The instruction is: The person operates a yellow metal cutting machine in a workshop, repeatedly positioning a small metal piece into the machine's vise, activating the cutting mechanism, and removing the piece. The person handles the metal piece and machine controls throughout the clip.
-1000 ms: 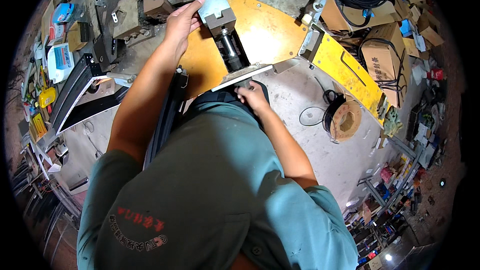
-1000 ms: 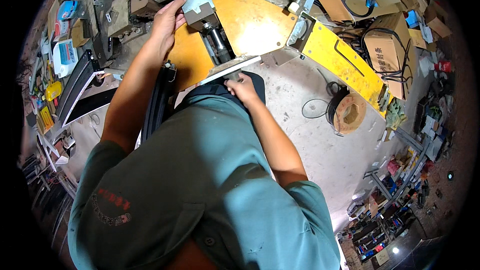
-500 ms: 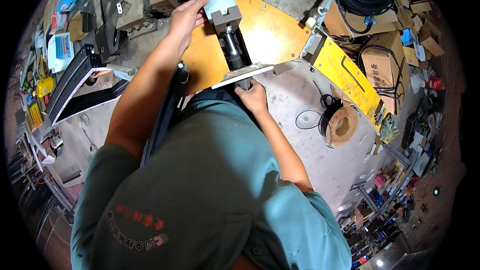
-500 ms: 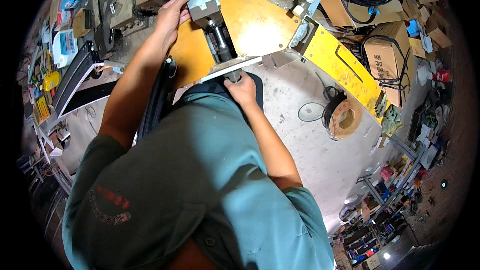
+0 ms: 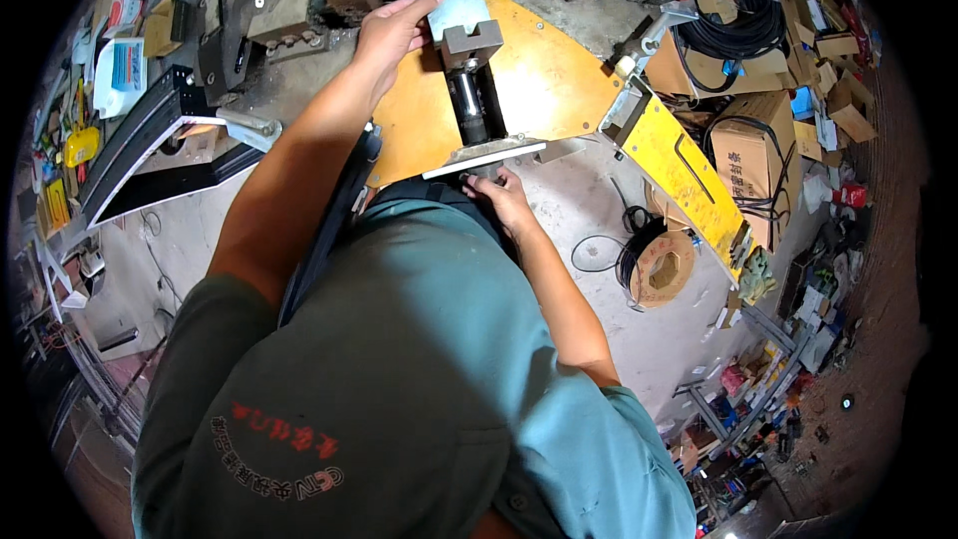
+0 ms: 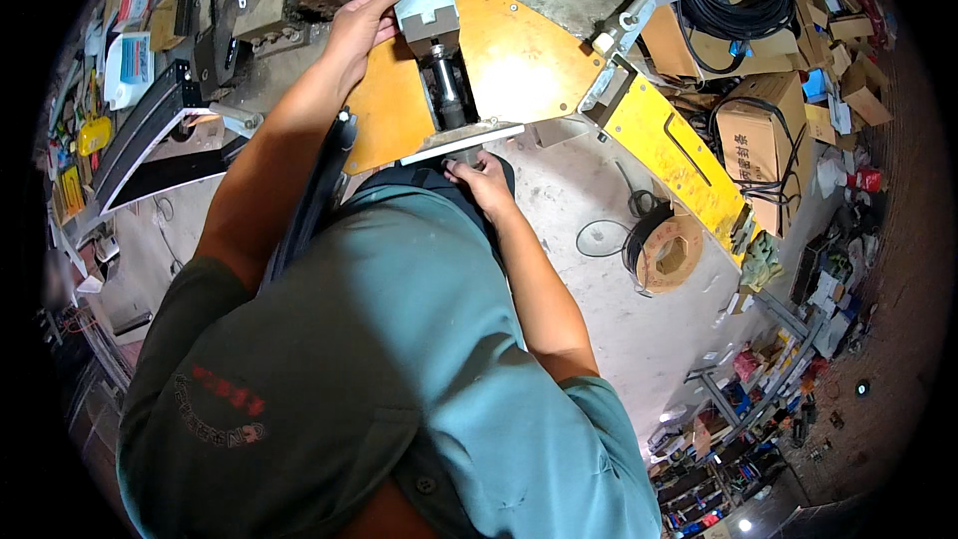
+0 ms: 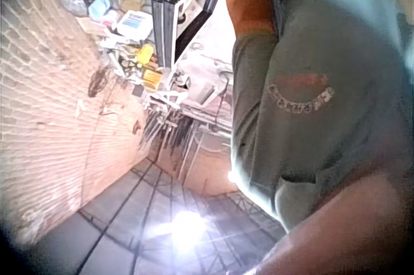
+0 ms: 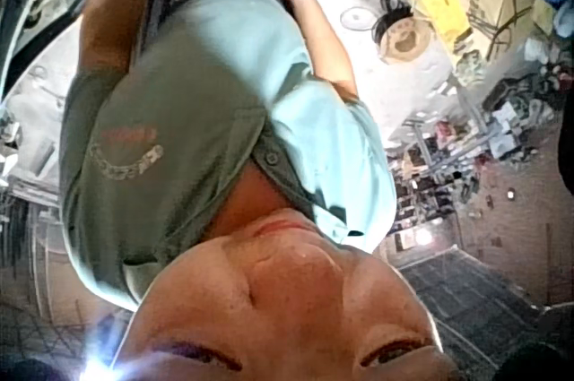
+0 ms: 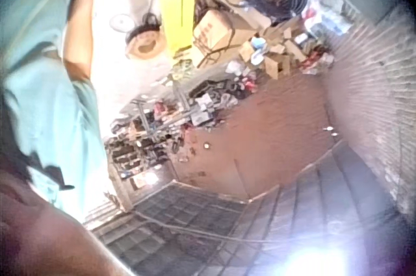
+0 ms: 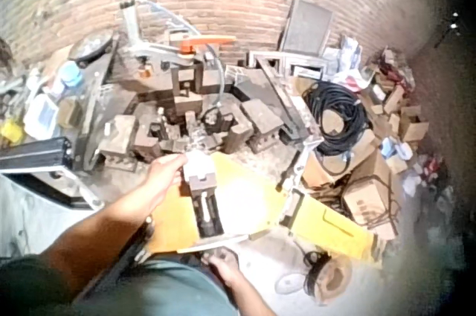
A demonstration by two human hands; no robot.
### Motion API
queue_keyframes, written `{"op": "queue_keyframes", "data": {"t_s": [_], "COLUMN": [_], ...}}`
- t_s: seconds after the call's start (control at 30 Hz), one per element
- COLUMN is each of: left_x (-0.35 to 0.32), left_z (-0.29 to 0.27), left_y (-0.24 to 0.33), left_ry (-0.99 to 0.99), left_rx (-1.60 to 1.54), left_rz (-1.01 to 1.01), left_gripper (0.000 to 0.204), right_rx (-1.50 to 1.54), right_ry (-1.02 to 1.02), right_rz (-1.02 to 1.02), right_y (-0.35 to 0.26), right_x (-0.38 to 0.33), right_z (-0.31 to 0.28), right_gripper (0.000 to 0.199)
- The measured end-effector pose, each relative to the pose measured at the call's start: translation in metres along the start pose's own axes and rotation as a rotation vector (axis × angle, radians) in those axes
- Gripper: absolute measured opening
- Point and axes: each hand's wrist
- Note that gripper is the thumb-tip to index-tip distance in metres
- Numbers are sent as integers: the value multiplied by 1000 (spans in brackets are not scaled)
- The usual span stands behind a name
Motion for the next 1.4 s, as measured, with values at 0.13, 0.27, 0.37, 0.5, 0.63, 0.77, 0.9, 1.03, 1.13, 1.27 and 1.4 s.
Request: {"op": "queue_keyframes", "data": {"t_s": [0.13,0.27,0.37,0.5,0.63,0.77,0.9,1.03,1.13,1.27,1.4], "left_x": [3,6,6,2,3,3,6,9,8,8,6], "left_z": [-3,-4,-3,-1,-3,-1,-1,-3,-3,-3,-2], "left_y": [-3,-6,-8,-3,-5,-4,-5,-8,-8,-7,-6], "left_ry": [16,30,26,17,25,52,65,40,46,42,64], "left_rx": [19,11,4,12,23,53,51,26,17,4,27], "left_rz": [4,-3,1,4,33,4,5,-1,3,-4,-1], "left_gripper": [43,45,45,44,43,44,46,47,47,45,45], "right_rx": [-369,-623,-591,-187,80,-157,-254,109,-60,-140,326], "right_ry": [286,520,488,218,70,298,390,208,279,332,171], "right_rz": [-440,-560,-573,-402,-158,-410,-519,-354,-470,-575,-239], "right_y": [20,23,22,13,8,29,35,28,25,28,20], "right_x": [-3,-13,-14,-14,-13,-6,-5,-8,-10,-14,-10], "right_z": [16,28,28,18,13,20,25,16,15,24,20], "right_gripper": [41,49,53,51,50,55,63,48,47,52,47]}}
Point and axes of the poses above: each hand's wrist, its own x-axis towards the middle knuckle, its own z-axis out of the palm, y = z × x, and after that the axes turned 7 degrees about y, right-handed
